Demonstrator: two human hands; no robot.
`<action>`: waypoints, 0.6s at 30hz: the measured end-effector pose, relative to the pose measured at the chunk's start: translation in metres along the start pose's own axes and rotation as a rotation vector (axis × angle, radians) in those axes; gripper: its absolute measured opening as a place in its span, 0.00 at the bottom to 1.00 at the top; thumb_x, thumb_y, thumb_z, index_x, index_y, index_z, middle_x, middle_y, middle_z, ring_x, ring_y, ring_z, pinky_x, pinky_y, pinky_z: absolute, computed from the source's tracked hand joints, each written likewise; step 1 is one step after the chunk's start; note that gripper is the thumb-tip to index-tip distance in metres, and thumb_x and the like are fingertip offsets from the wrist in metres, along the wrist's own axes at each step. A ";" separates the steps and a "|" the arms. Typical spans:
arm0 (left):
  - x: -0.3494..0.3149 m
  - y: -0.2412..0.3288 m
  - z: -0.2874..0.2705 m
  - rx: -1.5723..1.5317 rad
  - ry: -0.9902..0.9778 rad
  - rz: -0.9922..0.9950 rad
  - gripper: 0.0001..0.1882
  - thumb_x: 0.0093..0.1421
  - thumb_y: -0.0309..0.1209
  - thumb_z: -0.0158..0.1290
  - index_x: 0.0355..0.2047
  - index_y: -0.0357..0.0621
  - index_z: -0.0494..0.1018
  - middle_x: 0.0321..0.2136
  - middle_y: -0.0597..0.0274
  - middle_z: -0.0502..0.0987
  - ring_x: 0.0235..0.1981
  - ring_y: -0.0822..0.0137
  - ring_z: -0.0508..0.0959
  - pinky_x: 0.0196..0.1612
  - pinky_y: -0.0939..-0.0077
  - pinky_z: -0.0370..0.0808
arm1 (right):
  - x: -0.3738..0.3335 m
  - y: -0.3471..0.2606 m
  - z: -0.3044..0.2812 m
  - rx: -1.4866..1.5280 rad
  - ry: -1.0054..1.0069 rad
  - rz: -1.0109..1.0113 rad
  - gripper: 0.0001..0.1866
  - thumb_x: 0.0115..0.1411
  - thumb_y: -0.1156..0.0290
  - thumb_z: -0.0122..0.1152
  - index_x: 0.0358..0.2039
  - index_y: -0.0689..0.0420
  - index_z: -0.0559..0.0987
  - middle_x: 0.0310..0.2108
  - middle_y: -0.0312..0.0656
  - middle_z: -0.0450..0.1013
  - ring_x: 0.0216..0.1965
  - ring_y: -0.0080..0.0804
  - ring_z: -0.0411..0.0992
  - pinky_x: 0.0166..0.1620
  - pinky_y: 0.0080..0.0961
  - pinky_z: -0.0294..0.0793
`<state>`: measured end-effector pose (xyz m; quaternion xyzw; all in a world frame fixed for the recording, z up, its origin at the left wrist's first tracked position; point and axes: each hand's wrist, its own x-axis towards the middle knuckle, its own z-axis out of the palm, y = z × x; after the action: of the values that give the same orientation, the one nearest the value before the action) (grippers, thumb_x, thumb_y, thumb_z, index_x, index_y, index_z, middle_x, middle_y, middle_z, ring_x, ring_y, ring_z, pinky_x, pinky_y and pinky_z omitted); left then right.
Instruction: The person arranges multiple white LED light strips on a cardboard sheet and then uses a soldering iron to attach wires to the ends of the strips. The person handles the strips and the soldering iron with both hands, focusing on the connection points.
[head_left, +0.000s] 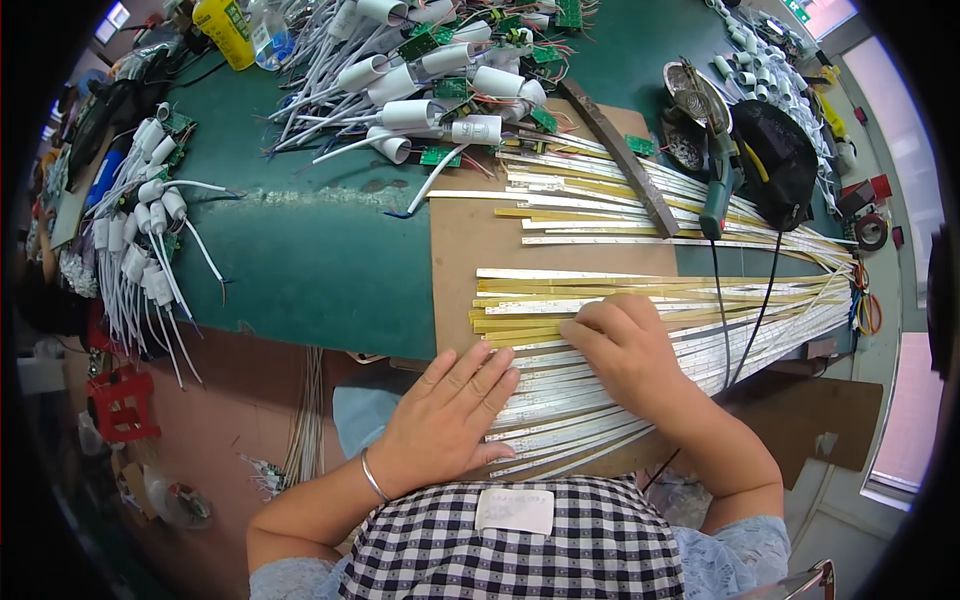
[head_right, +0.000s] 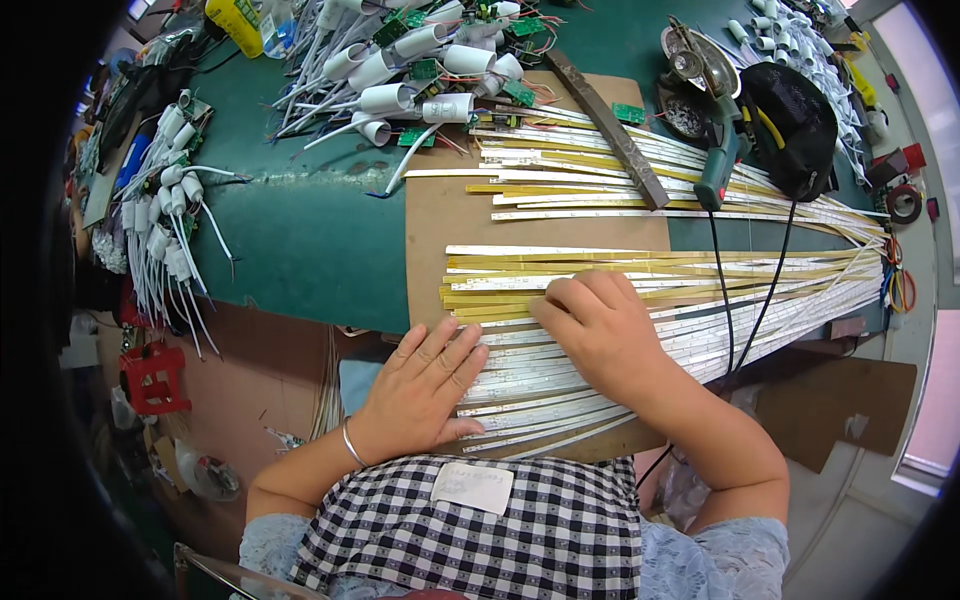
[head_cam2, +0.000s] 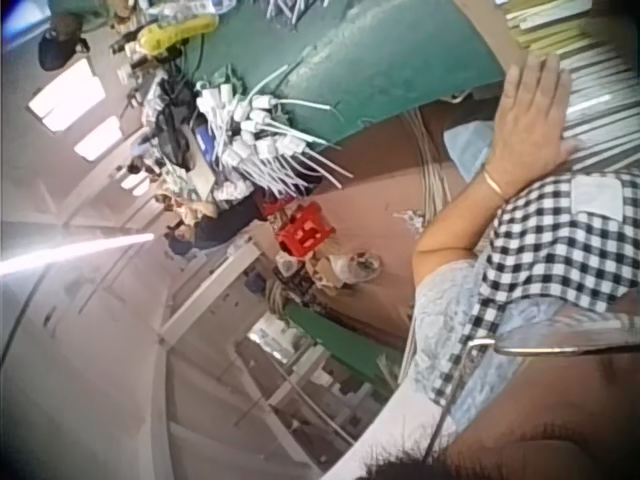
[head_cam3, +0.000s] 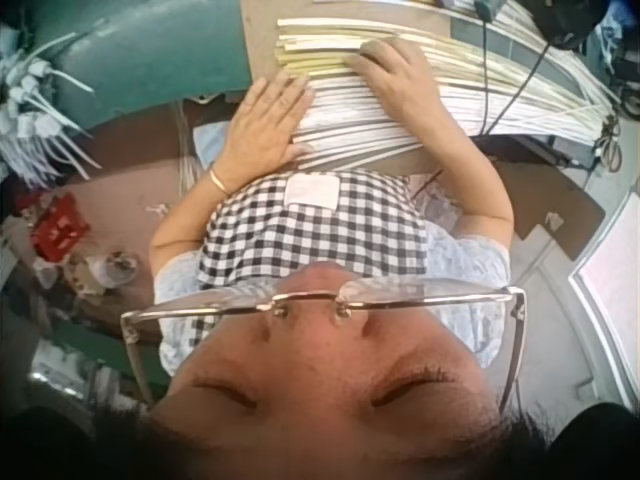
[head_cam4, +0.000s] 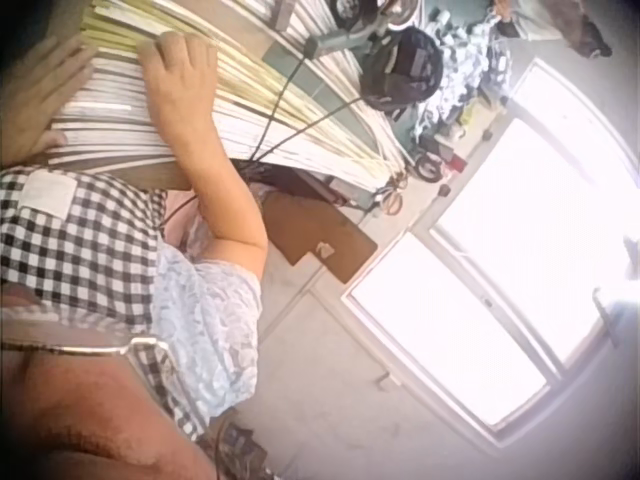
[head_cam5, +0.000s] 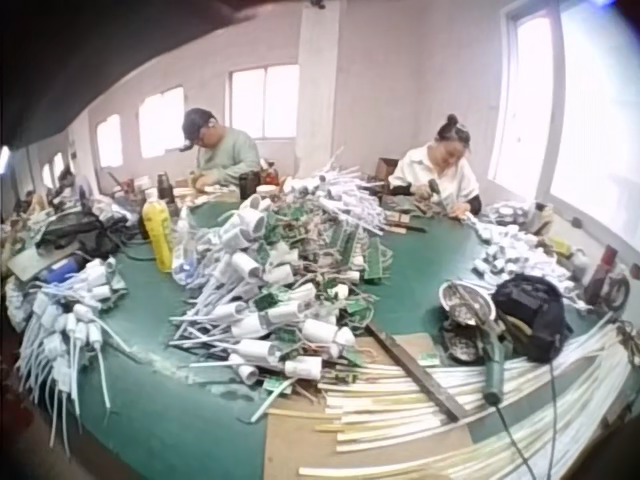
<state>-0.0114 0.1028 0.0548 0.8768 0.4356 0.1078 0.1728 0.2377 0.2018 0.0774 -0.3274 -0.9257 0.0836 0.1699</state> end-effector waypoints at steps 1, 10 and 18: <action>0.000 0.000 0.000 -0.002 0.002 0.004 0.42 0.59 0.59 0.48 0.63 0.39 0.63 0.66 0.50 0.60 0.68 0.50 0.57 0.69 0.51 0.49 | -0.002 0.000 0.000 0.008 -0.026 0.003 0.15 0.51 0.73 0.58 0.41 0.55 0.80 0.39 0.38 0.73 0.42 0.37 0.71 0.47 0.34 0.70; -0.003 0.001 -0.001 -0.027 0.000 0.018 0.40 0.60 0.57 0.48 0.63 0.39 0.63 0.66 0.50 0.61 0.68 0.51 0.58 0.69 0.51 0.49 | 0.006 0.013 -0.008 0.058 -0.121 -0.005 0.17 0.51 0.73 0.58 0.43 0.56 0.81 0.36 0.38 0.73 0.39 0.36 0.72 0.42 0.30 0.74; -0.003 0.000 0.000 -0.012 0.026 0.018 0.41 0.59 0.57 0.49 0.63 0.40 0.63 0.66 0.51 0.60 0.68 0.51 0.59 0.69 0.52 0.49 | 0.008 0.009 -0.005 -0.091 -0.030 -0.087 0.12 0.50 0.73 0.57 0.37 0.58 0.79 0.32 0.38 0.71 0.37 0.34 0.71 0.41 0.30 0.72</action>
<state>-0.0127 0.1002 0.0545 0.8781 0.4293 0.1235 0.1715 0.2392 0.2145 0.0820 -0.2932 -0.9443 0.0387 0.1445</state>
